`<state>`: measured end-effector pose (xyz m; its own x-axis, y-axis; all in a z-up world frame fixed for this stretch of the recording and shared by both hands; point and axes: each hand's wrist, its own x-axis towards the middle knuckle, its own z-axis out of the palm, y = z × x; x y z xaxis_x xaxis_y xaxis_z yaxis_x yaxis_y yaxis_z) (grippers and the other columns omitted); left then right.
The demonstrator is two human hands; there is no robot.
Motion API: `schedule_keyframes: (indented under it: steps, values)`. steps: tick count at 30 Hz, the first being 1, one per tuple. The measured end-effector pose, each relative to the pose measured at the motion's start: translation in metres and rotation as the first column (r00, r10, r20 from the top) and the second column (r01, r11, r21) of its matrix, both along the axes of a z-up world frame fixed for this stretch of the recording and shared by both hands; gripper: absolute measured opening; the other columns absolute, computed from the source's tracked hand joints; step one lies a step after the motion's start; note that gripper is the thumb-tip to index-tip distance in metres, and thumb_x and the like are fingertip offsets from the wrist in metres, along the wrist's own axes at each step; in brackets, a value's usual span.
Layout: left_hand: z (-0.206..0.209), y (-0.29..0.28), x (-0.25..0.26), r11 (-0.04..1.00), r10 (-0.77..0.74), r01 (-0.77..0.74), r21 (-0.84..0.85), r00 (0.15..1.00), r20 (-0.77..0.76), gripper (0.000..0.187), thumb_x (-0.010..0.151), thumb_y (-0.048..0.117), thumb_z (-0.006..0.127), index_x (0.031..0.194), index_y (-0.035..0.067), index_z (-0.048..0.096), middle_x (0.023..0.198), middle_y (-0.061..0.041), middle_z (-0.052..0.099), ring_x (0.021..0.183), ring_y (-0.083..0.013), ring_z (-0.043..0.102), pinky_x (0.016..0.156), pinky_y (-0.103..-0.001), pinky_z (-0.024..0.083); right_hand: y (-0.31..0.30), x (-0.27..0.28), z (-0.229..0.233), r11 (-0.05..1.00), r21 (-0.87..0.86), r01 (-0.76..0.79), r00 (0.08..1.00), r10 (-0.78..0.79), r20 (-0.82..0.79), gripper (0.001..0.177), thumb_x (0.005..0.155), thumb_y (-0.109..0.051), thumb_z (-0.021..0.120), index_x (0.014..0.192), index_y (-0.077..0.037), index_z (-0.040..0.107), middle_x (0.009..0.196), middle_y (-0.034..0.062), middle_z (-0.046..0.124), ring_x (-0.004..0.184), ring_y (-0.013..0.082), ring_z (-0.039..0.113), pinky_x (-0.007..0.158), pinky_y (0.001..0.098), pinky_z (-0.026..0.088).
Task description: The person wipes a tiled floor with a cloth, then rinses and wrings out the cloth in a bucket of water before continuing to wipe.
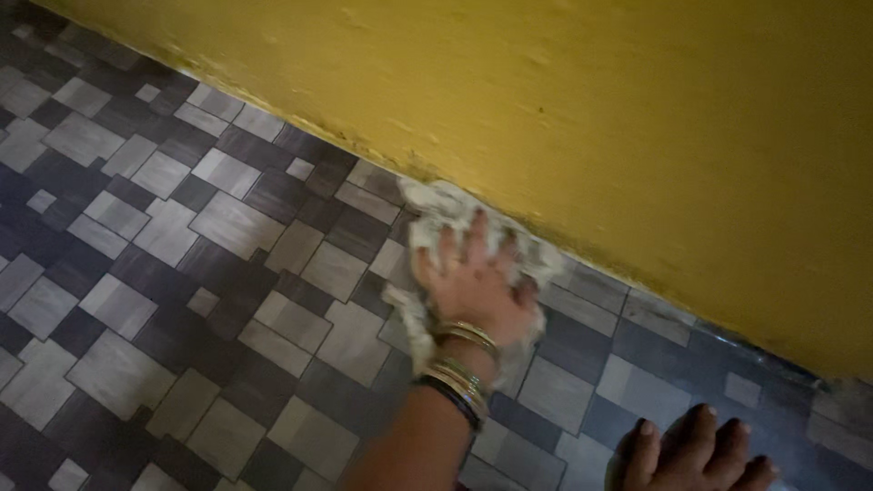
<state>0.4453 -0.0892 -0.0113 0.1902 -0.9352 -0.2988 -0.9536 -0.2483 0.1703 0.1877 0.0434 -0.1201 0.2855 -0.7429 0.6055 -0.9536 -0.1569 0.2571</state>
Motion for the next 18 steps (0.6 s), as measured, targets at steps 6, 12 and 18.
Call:
schedule_keyframes:
  steps: [6,12,18]
  values:
    - [0.012,0.019,-0.041,0.978,-0.201,0.207,0.035,0.971,-0.126,0.068,0.090,0.054,0.045,0.153,0.031,0.039,0.169,-0.007,0.004,0.153,-0.0408,0.005,0.115,-0.071,-0.002,0.000,-0.013,-0.032,0.859,0.301,0.415,0.863,-0.476,0.169,0.056,0.099,-0.036,0.055,0.145,-0.015,0.032,0.139,0.0390,0.061,0.126,0.0685,0.054,0.098,0.0750,0.038]
    - [-0.002,0.006,0.005,0.866,-0.498,0.500,-0.008,0.861,-0.105,0.071,0.090,0.051,0.049,0.156,0.032,0.033,0.170,-0.005,0.010,0.151,-0.0328,0.018,0.116,-0.067,0.012,0.000,-0.015,0.001,0.972,0.231,0.031,0.997,-0.013,-0.081,0.058,0.095,-0.028,0.061,0.140,-0.017,0.027,0.123,0.0401,0.063,0.116,0.0654,0.062,0.108,0.0802,0.038]
    - [-0.013,-0.007,0.055,0.790,-0.613,0.611,0.051,0.789,0.041,0.070,0.092,0.056,0.045,0.156,0.036,0.029,0.169,0.001,0.012,0.153,-0.0215,0.017,0.121,-0.056,0.014,-0.002,-0.017,-0.001,0.982,0.189,-0.015,0.998,0.025,-0.051,0.055,0.094,-0.026,0.062,0.138,-0.023,0.030,0.119,0.0395,0.064,0.113,0.0646,0.062,0.108,0.0828,0.036]
